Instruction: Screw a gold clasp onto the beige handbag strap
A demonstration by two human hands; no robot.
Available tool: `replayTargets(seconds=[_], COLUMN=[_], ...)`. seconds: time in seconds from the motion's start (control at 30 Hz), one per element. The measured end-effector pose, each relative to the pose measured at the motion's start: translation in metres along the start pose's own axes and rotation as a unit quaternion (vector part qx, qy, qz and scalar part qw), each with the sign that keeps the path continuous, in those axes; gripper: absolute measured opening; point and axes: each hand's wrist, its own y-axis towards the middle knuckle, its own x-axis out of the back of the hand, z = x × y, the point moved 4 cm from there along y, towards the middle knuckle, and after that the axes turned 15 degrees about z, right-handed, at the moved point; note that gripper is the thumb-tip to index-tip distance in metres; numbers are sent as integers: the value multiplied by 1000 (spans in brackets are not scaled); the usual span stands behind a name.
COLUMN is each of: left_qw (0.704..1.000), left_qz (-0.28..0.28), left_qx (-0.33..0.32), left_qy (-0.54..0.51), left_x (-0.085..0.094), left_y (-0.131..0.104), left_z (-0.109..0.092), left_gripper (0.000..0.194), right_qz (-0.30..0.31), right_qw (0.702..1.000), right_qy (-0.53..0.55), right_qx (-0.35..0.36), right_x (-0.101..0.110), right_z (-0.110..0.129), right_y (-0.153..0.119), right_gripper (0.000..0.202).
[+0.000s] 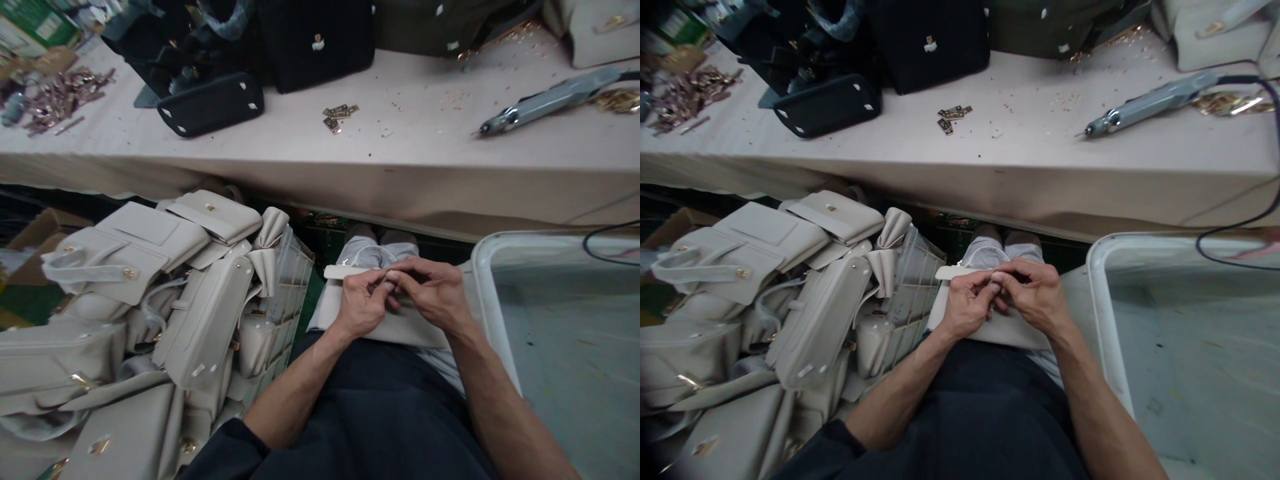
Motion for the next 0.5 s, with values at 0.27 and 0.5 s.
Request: replayTargets(seconds=[0.27, 0.5], left_qw=[995, 990], left_qz=[-22, -41], left_qx=[28, 55], left_qy=[-96, -121], left_x=[3, 8], left_y=[12, 16], left_z=[29, 38], left_gripper=[37, 39], right_qz=[9, 51], right_qw=[983, 967], right_qy=[138, 200], right_qx=[-123, -149], right_x=[-13, -15], right_z=[-44, -53], right_y=[1, 4], right_gripper=[33, 46])
